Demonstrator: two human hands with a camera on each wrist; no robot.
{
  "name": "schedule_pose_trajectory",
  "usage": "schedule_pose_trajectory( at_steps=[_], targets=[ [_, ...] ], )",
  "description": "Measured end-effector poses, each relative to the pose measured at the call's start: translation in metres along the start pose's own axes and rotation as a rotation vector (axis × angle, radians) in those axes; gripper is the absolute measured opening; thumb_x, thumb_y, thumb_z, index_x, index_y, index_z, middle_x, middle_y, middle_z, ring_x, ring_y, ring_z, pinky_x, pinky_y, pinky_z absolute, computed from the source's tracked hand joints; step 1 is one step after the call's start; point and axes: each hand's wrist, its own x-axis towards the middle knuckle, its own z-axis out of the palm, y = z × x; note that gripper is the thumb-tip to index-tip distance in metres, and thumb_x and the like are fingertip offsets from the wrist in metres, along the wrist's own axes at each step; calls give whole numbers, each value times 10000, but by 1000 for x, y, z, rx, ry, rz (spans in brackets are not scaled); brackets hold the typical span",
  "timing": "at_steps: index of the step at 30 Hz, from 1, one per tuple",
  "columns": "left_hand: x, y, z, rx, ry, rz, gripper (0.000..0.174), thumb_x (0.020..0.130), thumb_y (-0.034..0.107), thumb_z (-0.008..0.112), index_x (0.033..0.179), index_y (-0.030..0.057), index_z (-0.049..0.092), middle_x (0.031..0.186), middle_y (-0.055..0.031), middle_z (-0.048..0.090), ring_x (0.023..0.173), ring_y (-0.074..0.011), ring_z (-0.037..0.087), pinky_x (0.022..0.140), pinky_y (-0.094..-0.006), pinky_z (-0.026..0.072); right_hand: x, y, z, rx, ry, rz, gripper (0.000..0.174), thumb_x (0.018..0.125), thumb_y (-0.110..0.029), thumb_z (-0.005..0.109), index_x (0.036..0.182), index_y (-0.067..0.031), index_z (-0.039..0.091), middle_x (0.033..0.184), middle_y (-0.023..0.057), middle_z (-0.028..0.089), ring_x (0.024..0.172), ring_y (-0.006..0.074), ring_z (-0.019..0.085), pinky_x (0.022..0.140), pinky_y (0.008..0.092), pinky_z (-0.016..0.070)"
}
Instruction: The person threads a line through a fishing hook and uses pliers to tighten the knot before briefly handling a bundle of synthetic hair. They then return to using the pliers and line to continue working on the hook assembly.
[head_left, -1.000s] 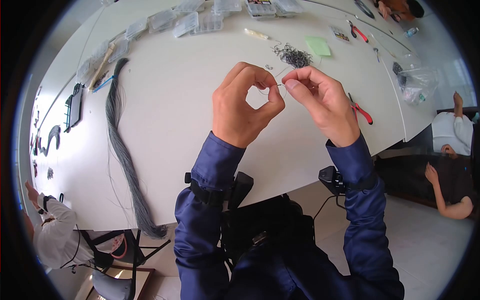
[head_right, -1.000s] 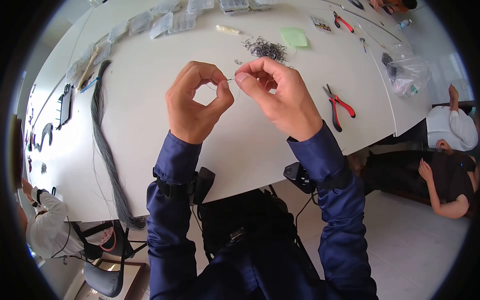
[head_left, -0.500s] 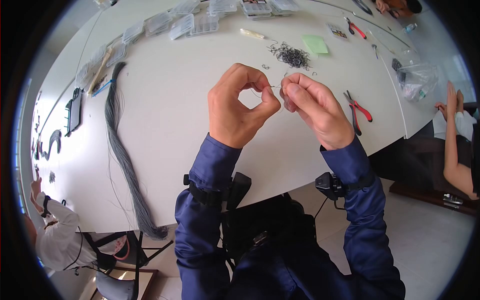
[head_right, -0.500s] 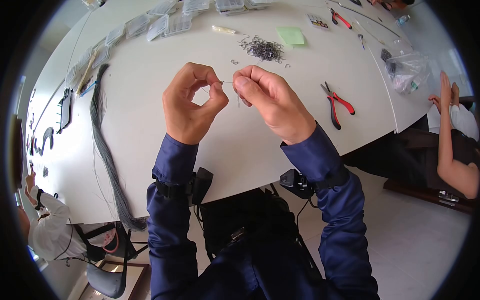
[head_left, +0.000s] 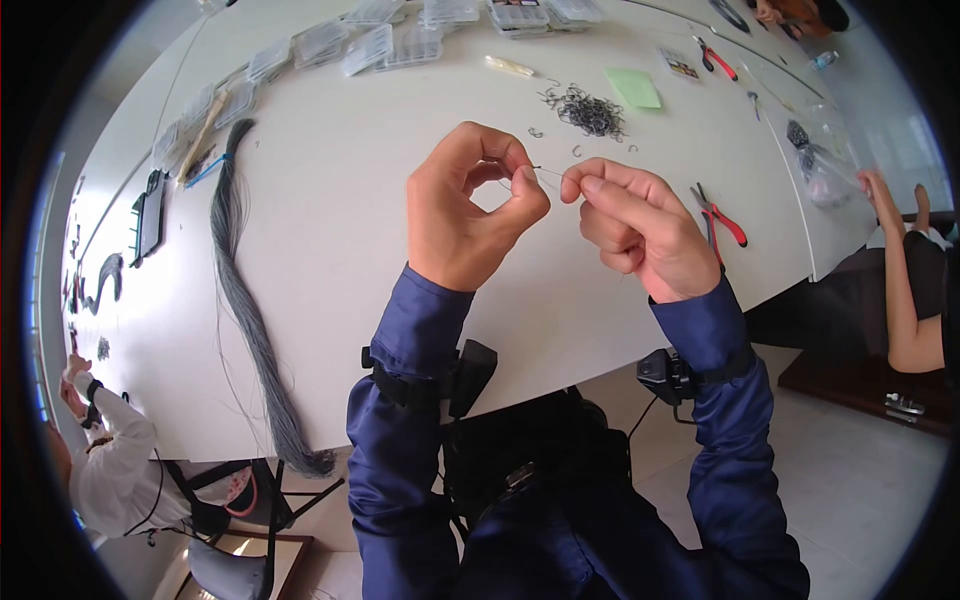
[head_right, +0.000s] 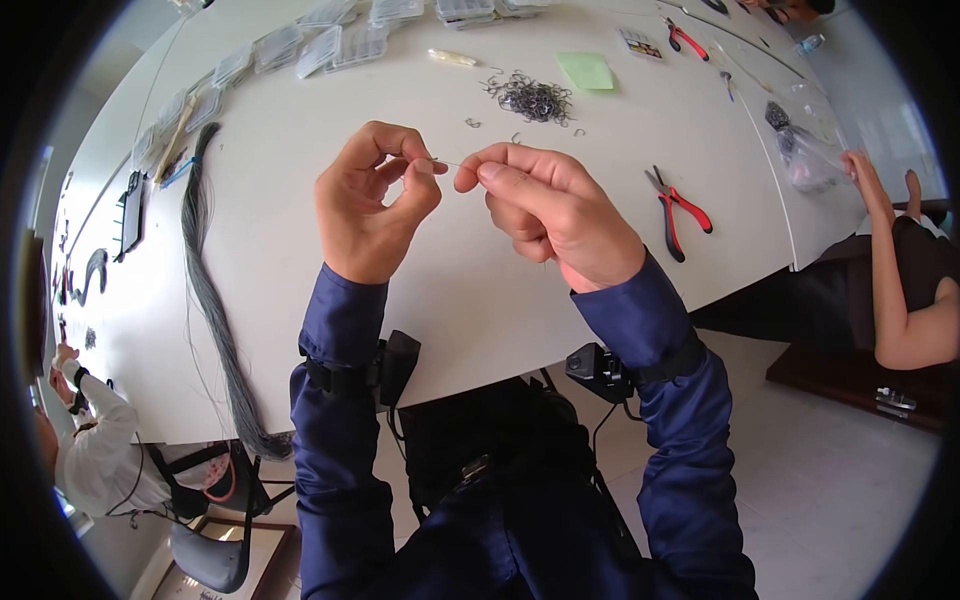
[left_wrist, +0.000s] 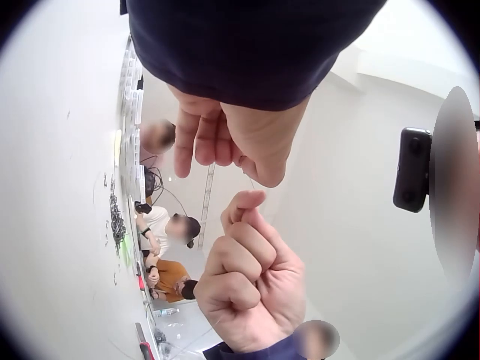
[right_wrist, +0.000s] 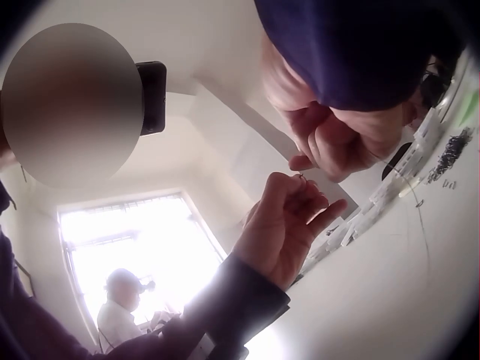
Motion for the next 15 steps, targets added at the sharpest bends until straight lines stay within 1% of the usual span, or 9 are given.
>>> schedule_pose_trajectory(
  at_steps=[3, 6, 7, 10, 13, 15],
  targets=[
    [0, 1, 1, 36, -2, 16, 104, 761, -40, 650, 840, -7, 590, 821, -37, 616, 766, -122, 622, 787, -307, 576, 2, 7, 8, -29, 83, -111, 160, 1004, -201, 503, 1036, -52, 551, 558, -112, 235, 465, 20, 183, 443, 223, 135],
    [2, 1, -3, 77, 12, -5, 100, 753, -35, 650, 824, -4, 588, 819, -34, 617, 765, -124, 622, 782, -312, 581, 0, 7, 2, 30, 182, -119, 140, 971, -123, 472, 1014, -34, 571, 555, -103, 280, 462, 10, 217, 442, 214, 172],
    [3, 1, -5, 91, 22, -19, 99, 749, -33, 651, 818, -2, 586, 819, -34, 617, 766, -124, 623, 780, -314, 584, -1, 5, 0, 32, 197, -118, 133, 969, -117, 470, 1006, -35, 568, 559, -104, 279, 464, 9, 213, 442, 214, 167],
    [3, 4, -9, 180, -19, 10, 57, 821, -72, 590, 855, -32, 570, 875, -44, 574, 803, -138, 615, 829, -350, 601, -7, 0, -7, 47, 246, -138, 117, 964, -104, 466, 990, -38, 559, 570, -104, 278, 471, 7, 205, 442, 217, 155],
    [4, 7, -10, 213, 4, 23, 64, 816, -66, 596, 858, -24, 572, 869, -41, 578, 806, -143, 620, 847, -360, 596, -12, 2, -17, 70, 269, -162, 109, 964, -102, 466, 986, -41, 553, 584, -103, 268, 477, 6, 195, 445, 219, 144],
    [5, 5, -9, 202, 48, 55, 92, 754, -28, 647, 814, -2, 583, 836, -42, 604, 761, -147, 624, 795, -335, 591, -14, 8, -18, 46, 289, -148, 99, 966, -100, 466, 988, -45, 545, 584, -102, 257, 478, 7, 191, 446, 221, 139]
  ],
)
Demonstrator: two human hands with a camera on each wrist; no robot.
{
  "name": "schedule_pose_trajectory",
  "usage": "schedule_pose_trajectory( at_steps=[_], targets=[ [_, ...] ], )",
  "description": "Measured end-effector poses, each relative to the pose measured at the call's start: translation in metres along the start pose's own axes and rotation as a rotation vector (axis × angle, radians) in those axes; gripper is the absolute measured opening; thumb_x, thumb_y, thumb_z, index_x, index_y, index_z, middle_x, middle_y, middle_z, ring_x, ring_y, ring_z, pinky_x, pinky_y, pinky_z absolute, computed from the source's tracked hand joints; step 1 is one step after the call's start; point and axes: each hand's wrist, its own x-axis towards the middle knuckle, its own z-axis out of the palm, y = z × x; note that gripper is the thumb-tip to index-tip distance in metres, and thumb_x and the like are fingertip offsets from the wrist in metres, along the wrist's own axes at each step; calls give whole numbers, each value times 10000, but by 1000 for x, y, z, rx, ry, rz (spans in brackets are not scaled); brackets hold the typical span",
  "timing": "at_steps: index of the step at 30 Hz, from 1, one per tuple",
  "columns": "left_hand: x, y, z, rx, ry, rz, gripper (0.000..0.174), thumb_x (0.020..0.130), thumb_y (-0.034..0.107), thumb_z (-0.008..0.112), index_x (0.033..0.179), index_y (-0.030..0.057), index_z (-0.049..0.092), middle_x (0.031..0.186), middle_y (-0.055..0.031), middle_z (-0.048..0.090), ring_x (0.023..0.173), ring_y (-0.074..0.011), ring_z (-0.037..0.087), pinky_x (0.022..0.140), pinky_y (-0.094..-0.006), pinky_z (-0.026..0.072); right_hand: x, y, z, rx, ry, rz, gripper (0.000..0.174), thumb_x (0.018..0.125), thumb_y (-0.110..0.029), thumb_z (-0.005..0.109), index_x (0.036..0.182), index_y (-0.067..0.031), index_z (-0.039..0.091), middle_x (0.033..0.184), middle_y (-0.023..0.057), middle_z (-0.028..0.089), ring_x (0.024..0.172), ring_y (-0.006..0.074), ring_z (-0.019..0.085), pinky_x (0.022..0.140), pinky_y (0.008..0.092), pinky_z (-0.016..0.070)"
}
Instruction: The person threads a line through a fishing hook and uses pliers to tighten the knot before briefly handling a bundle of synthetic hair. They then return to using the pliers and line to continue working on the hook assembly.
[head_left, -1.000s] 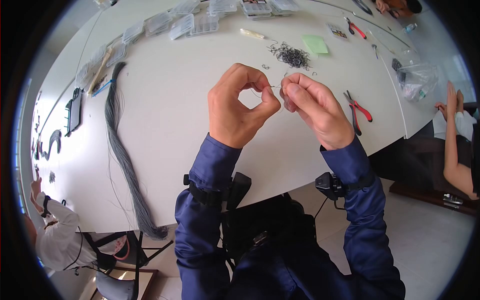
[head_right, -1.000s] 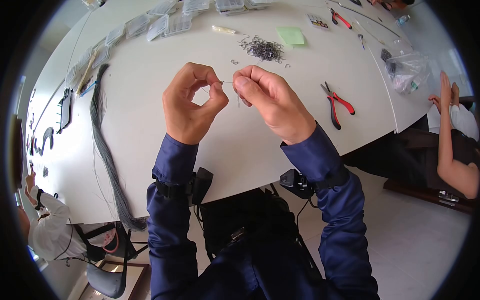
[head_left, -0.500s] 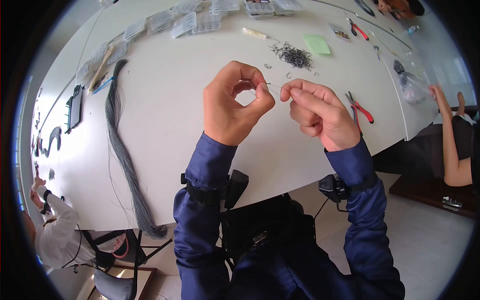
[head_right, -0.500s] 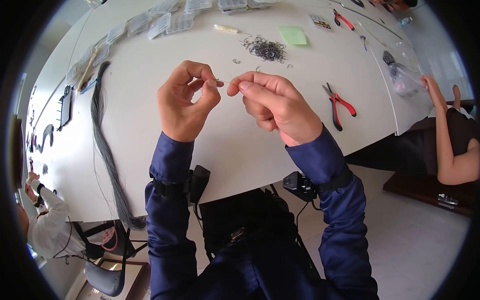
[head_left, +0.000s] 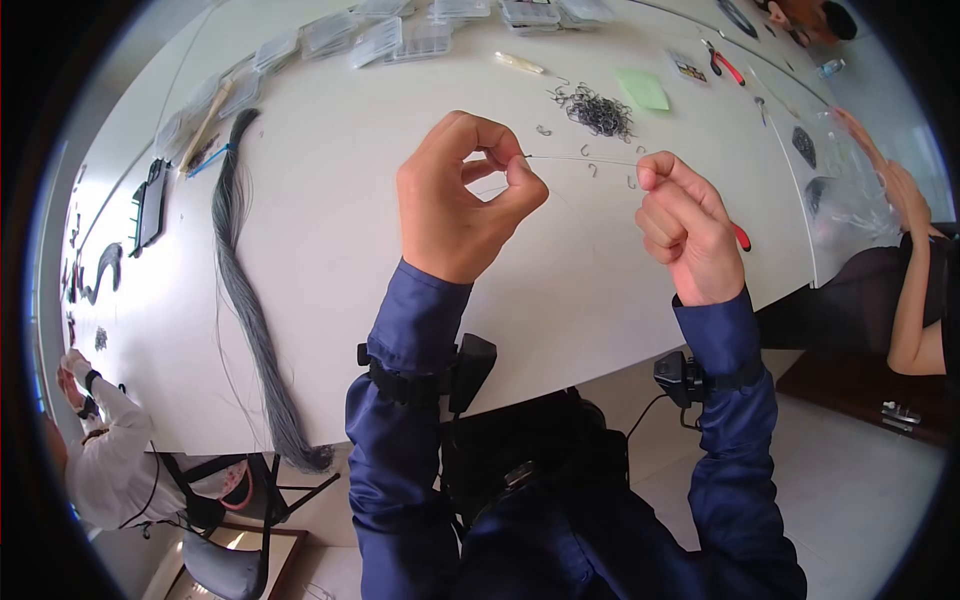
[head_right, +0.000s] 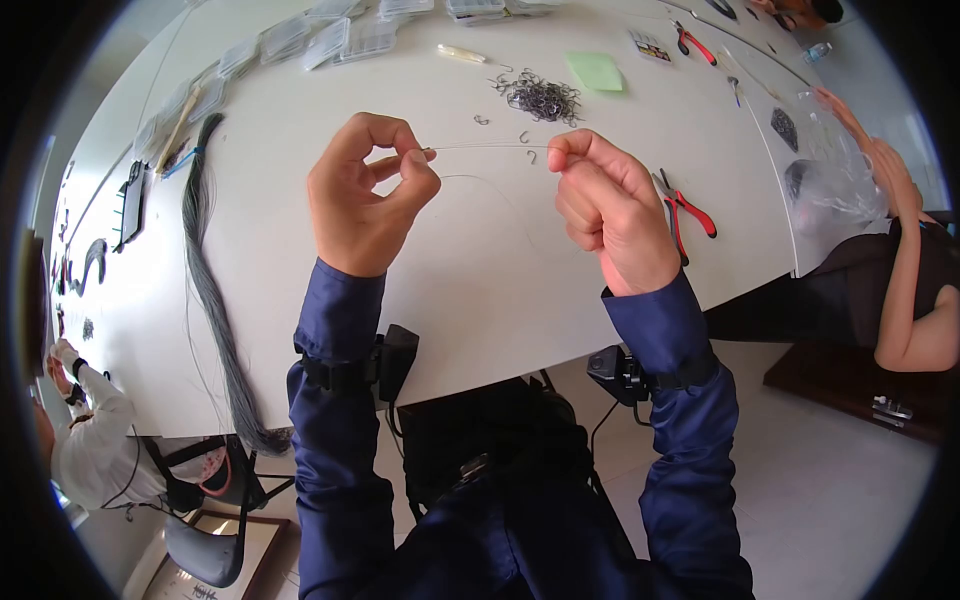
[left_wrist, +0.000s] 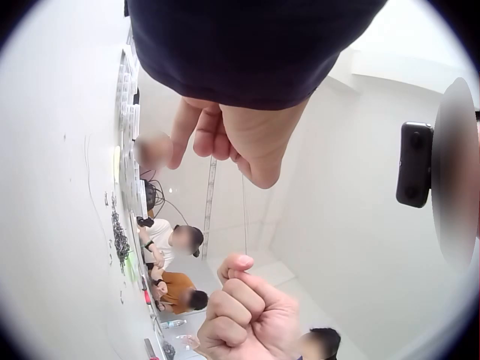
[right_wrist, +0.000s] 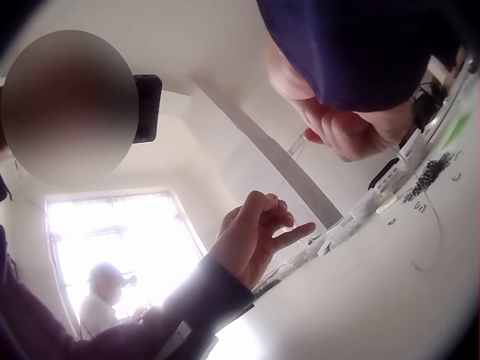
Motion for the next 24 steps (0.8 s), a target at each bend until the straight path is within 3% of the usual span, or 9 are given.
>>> schedule_pose_trajectory(
  at_steps=[4, 8, 11, 14, 17, 20, 23, 24],
  targets=[
    [1, -1, -1, 85, 28, 47, 126, 709, -11, 685, 790, 11, 592, 822, -51, 622, 729, -161, 625, 760, -319, 584, -5, 5, -6, 31, 54, -3, 80, 968, -96, 465, 992, -53, 527, 586, -101, 236, 479, 8, 180, 448, 224, 132],
    [1, -1, -4, 135, -2, 90, 101, 744, -26, 652, 820, 10, 597, 834, -32, 610, 774, -139, 628, 797, -331, 586, -8, 9, -9, 33, 122, 4, 55, 964, -90, 466, 973, -63, 514, 598, -103, 181, 488, 5, 133, 455, 230, 107],
    [1, -2, -1, 97, 11, 114, 130, 718, -6, 700, 800, 17, 601, 813, -50, 628, 734, -166, 630, 756, -311, 588, -6, 12, -33, 10, 17, 59, 120, 963, -97, 469, 1035, -43, 548, 605, -69, 384, 519, 29, 349, 483, 217, 264],
    [0, 6, -1, -49, -55, 33, 93, 786, 4, 685, 841, 3, 611, 840, -43, 635, 773, -149, 636, 777, -320, 593, 2, 18, -25, -1093, 244, -460, 202, 961, -101, 478, 1107, -25, 594, 819, 34, 638, 768, 111, 585, 681, 270, 463],
    [-2, 9, 1, -236, -190, -136, 89, 892, 25, 661, 927, -46, 620, 892, -46, 631, 825, -142, 639, 819, -338, 594, -1, -10, 14, -1352, 424, -843, 231, 957, -118, 524, 1141, -24, 630, 1105, 116, 685, 1067, 184, 607, 915, 352, 472],
    [-3, 6, 4, -395, -255, -238, 147, 922, 63, 665, 964, -74, 635, 903, -68, 651, 845, -143, 646, 800, -326, 598, -1, -12, 42, -933, 89, -666, 179, 949, -122, 589, 1075, -10, 649, 1016, 101, 702, 979, 171, 640, 874, 330, 498],
    [-3, 3, 4, -525, -260, -312, 183, 907, 89, 688, 962, -82, 652, 883, -90, 672, 864, -130, 646, 763, -300, 600, 6, -5, 47, -782, 52, -529, 161, 940, -129, 634, 1047, -12, 660, 949, 87, 714, 906, 161, 666, 820, 305, 517],
    [-2, 5, 3, -552, -264, -329, 184, 909, 90, 686, 964, -83, 652, 885, -92, 672, 862, -132, 646, 765, -301, 600, 10, -1, 45, -762, 88, -564, 141, 941, -128, 645, 1005, -5, 668, 875, 69, 715, 827, 150, 676, 780, 282, 525]
  ],
)
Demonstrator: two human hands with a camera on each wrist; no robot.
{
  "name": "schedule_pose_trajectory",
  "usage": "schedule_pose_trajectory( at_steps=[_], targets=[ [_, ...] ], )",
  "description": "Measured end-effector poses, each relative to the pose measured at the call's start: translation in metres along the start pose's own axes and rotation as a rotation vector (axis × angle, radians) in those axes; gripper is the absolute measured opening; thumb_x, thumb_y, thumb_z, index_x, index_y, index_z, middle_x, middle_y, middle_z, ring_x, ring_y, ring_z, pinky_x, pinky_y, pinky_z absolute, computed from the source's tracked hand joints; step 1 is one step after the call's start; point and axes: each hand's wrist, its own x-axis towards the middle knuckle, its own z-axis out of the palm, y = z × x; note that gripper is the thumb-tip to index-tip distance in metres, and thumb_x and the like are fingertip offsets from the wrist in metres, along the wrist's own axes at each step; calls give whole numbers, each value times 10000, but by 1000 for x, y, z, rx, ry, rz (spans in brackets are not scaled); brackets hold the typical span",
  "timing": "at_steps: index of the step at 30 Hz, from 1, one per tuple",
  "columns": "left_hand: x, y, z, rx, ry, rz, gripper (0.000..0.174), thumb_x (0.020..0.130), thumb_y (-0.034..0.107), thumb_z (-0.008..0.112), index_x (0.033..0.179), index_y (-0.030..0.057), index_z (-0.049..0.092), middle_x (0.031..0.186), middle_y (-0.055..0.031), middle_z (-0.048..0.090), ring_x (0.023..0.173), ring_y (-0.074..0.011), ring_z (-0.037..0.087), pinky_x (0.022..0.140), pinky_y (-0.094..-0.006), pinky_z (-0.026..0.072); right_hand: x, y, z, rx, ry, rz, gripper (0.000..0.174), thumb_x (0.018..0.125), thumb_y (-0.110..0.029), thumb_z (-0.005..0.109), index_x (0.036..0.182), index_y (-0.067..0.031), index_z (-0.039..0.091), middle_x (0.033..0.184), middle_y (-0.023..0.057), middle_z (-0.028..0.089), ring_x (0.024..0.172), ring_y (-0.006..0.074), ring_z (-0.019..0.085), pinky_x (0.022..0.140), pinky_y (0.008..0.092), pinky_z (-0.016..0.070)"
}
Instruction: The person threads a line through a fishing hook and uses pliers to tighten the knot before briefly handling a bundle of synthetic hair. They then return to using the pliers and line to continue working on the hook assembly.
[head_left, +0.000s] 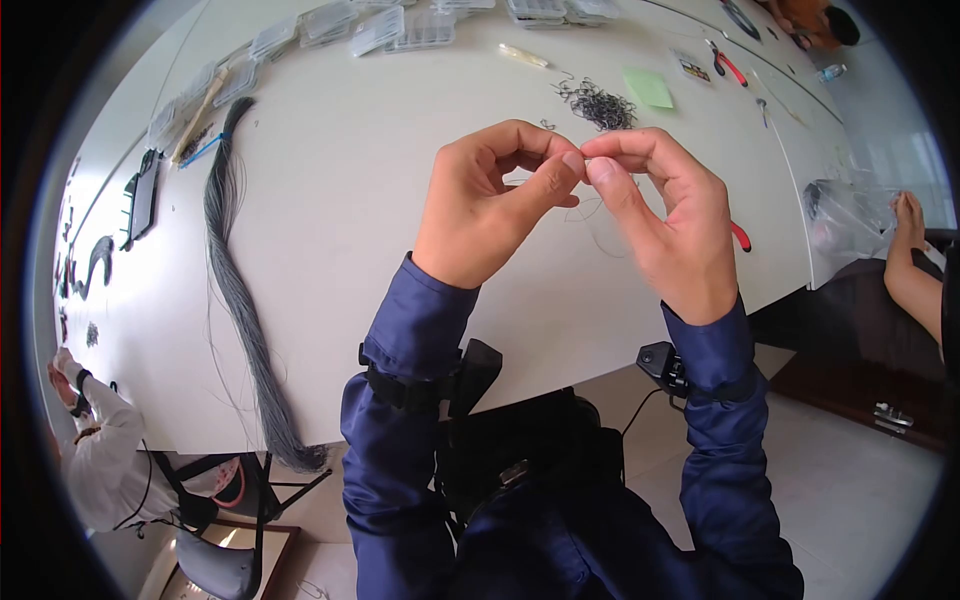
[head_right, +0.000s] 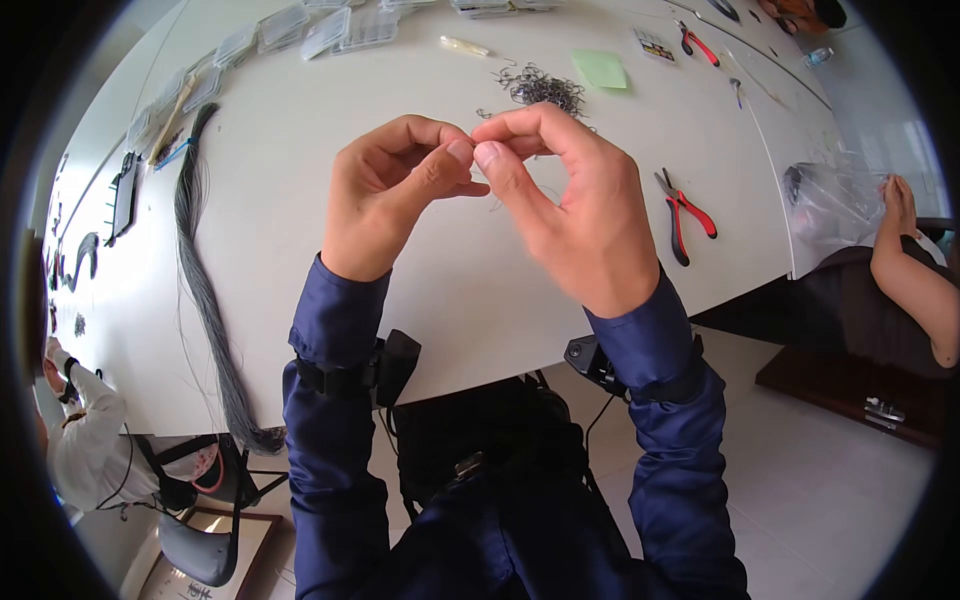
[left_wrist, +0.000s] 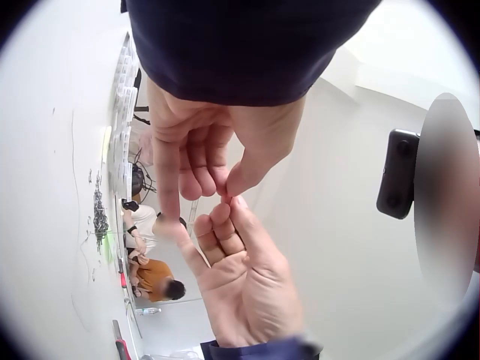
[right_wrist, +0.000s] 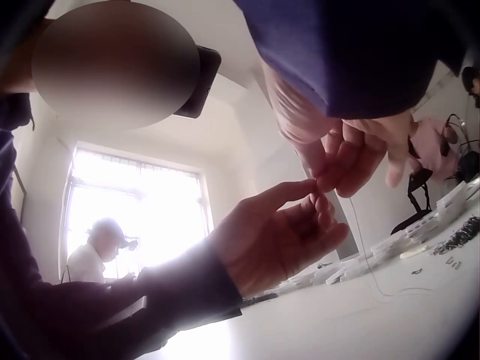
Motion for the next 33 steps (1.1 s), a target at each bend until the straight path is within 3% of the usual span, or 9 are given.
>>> schedule_pose_trajectory(
  at_steps=[4, 16, 18, 21, 27, 31, 33],
  targets=[
    [-1, 5, 0, -140, -11, -94, 203, 921, 110, 676, 965, -87, 651, 895, -98, 674, 848, -136, 650, 767, -307, 603, 1, 0, 1, 78, 20, 108, 150, 942, -142, 654, 972, 4, 671, 859, 69, 711, 828, 141, 677, 783, 279, 523],
    [0, 1, 1, -53, 13, -90, 259, 922, 172, 701, 959, -81, 659, 839, -85, 667, 782, -123, 644, 736, -306, 608, -1, 3, -1, 174, -8, 201, 172, 943, -155, 644, 964, 15, 663, 809, 55, 697, 745, 103, 653, 742, 261, 524],
    [-1, 3, 1, -18, -4, -92, 199, 937, 134, 667, 970, -61, 651, 869, -76, 656, 812, -134, 648, 781, -349, 613, 0, 2, -2, 157, -13, 213, 166, 944, -152, 640, 966, 11, 662, 799, 54, 695, 740, 97, 647, 736, 257, 523],
    [0, 2, 1, 2, -9, -101, 166, 941, 112, 653, 973, -50, 646, 890, -73, 649, 825, -136, 649, 803, -368, 615, 0, 6, 0, 158, -11, 197, 163, 945, -152, 639, 969, 8, 660, 768, 38, 682, 702, 69, 609, 688, 234, 498],
    [0, -3, 0, 93, 14, -61, 134, 927, 75, 649, 959, -54, 638, 869, -56, 630, 807, -112, 630, 796, -354, 620, 1, -2, -3, 63, -52, 289, 156, 962, -141, 614, 931, 11, 630, 613, -33, 505, 553, 23, 403, 505, 225, 332],
    [0, -6, 3, 165, 26, -23, 118, 926, 59, 628, 940, -58, 629, 854, -48, 615, 782, -98, 611, 789, -346, 624, -2, 1, 4, 186, 11, 228, 168, 969, -130, 594, 914, 28, 611, 578, -53, 435, 526, 19, 345, 482, 231, 283],
    [1, -11, 3, 157, 72, -18, 145, 888, 91, 653, 882, -53, 637, 801, -62, 650, 762, -110, 639, 725, -287, 568, -3, 2, 4, 190, 28, 219, 172, 969, -126, 588, 916, 37, 609, 571, -57, 435, 524, 16, 340, 482, 226, 274]
  ],
)
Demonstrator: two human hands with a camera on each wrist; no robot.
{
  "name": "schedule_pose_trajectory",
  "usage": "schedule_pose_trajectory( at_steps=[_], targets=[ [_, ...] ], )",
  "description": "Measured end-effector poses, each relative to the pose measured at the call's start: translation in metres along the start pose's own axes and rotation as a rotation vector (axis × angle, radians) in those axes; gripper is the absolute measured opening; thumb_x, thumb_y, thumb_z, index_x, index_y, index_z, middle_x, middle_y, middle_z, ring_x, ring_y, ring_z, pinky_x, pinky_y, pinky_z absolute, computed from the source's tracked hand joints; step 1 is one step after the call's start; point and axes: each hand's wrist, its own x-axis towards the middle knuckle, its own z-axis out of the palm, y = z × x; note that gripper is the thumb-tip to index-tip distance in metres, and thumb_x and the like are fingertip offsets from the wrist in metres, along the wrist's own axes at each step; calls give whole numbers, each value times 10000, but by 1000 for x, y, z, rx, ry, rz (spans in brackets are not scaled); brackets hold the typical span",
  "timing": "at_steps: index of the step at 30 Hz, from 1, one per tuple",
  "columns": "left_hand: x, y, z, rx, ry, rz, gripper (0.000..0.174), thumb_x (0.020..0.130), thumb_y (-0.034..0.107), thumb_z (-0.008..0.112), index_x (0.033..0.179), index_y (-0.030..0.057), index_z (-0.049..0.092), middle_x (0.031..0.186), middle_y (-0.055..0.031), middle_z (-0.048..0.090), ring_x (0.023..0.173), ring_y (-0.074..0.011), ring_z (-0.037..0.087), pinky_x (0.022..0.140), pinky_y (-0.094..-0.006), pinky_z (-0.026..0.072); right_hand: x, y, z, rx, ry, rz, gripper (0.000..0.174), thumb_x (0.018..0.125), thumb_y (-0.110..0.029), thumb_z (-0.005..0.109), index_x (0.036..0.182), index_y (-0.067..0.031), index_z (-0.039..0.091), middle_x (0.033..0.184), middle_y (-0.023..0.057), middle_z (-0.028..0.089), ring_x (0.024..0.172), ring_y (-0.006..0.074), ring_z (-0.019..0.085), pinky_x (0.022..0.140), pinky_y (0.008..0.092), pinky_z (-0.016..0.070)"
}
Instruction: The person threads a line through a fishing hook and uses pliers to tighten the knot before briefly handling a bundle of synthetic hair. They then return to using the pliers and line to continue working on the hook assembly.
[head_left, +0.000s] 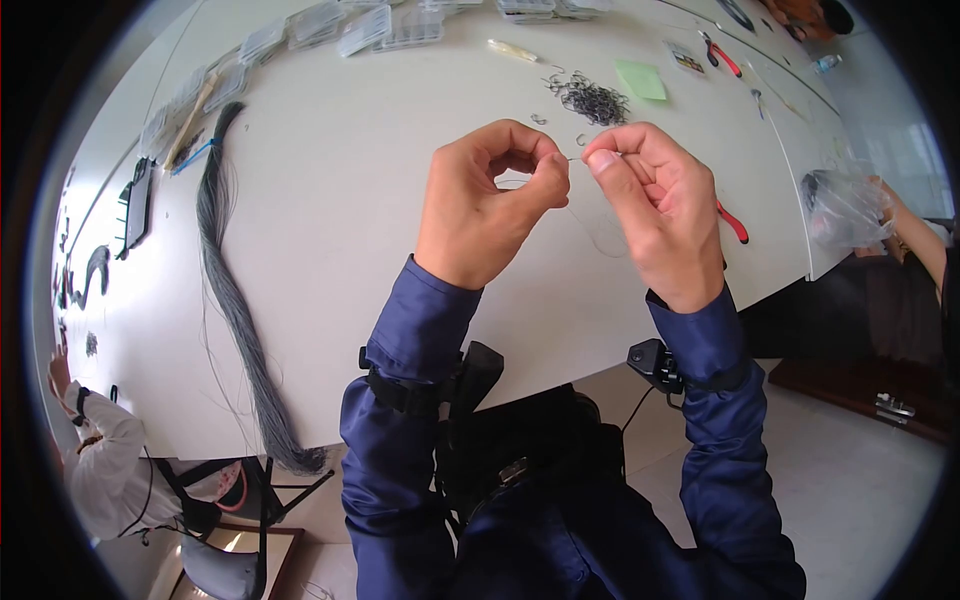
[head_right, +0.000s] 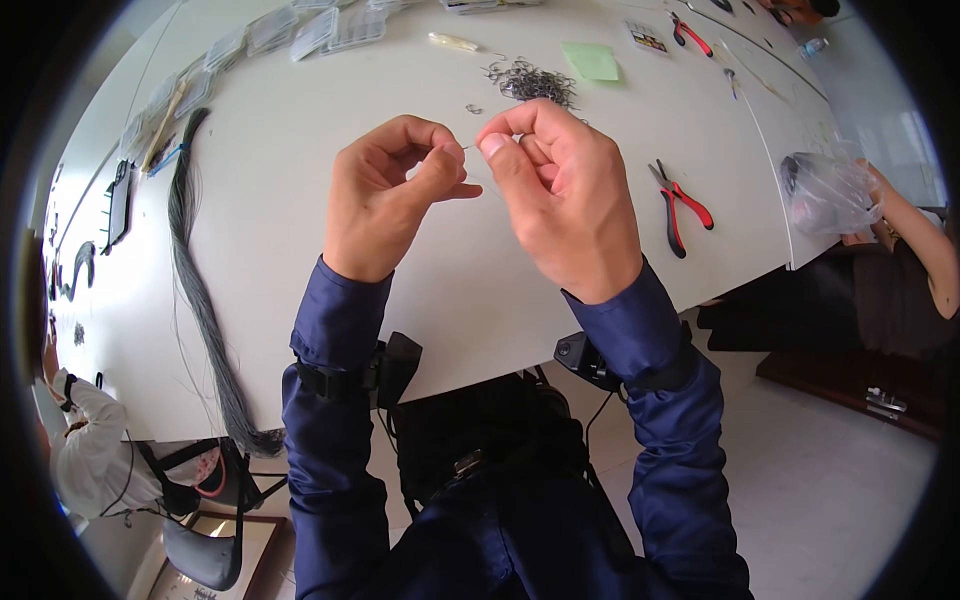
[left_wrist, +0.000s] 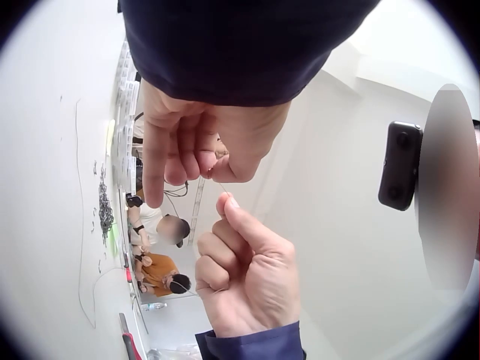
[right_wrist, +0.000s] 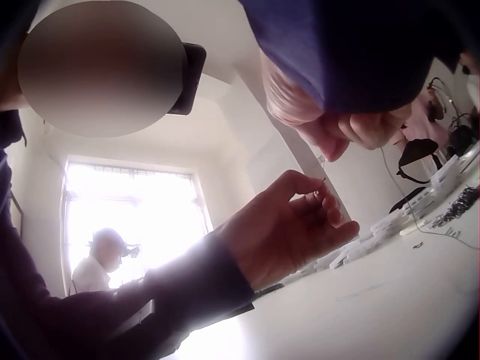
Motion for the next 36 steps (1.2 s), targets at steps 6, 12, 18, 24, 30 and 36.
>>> schedule_pose_trajectory(
  at_steps=[6, 12, 18, 24, 30, 36],
  targets=[
    [0, 2, 0, -15, 16, -4, 204, 902, 134, 671, 893, -69, 646, 813, -81, 670, 762, -125, 654, 711, -268, 570, 0, 3, -6, 21, 51, -15, 169, 955, -127, 598, 917, 36, 614, 557, -70, 419, 507, 4, 319, 470, 230, 251],
    [-3, 10, 5, -55, 35, 51, 205, 935, 118, 678, 977, -81, 658, 923, -98, 674, 812, -132, 657, 726, -278, 594, 3, 6, -17, -452, 136, -282, 148, 900, -162, 654, 950, -22, 657, 753, 16, 626, 732, 142, 529, 630, 288, 417],
    [-5, 11, 7, 38, -1, 86, 182, 937, 77, 670, 1015, -85, 642, 983, -111, 657, 894, -153, 646, 793, -310, 602, 4, 0, -14, -257, -6, -171, 157, 894, -187, 672, 941, -37, 677, 895, 62, 688, 902, 203, 590, 847, 326, 468],
    [-6, 14, 6, 33, -16, 70, 170, 936, 61, 661, 1020, -85, 642, 992, -117, 662, 920, -160, 649, 811, -346, 611, 3, -2, -12, -192, -24, -95, 171, 889, -193, 676, 941, -30, 665, 910, 64, 685, 917, 202, 578, 880, 345, 455],
    [-3, 12, 3, -217, 54, 19, 163, 916, 70, 678, 995, -72, 670, 952, -113, 679, 880, -162, 661, 774, -341, 615, -1, 6, -5, -271, 79, -149, 212, 879, -209, 674, 1010, -43, 662, 960, 71, 679, 1008, 217, 546, 905, 350, 444],
    [-3, 11, -1, -363, 42, -78, 135, 921, 68, 647, 1000, -35, 681, 961, -98, 675, 874, -153, 650, 803, -377, 615, 3, 7, 6, -166, 37, -124, 184, 887, -193, 669, 960, -24, 674, 890, 69, 687, 889, 190, 589, 829, 333, 476]
  ],
)
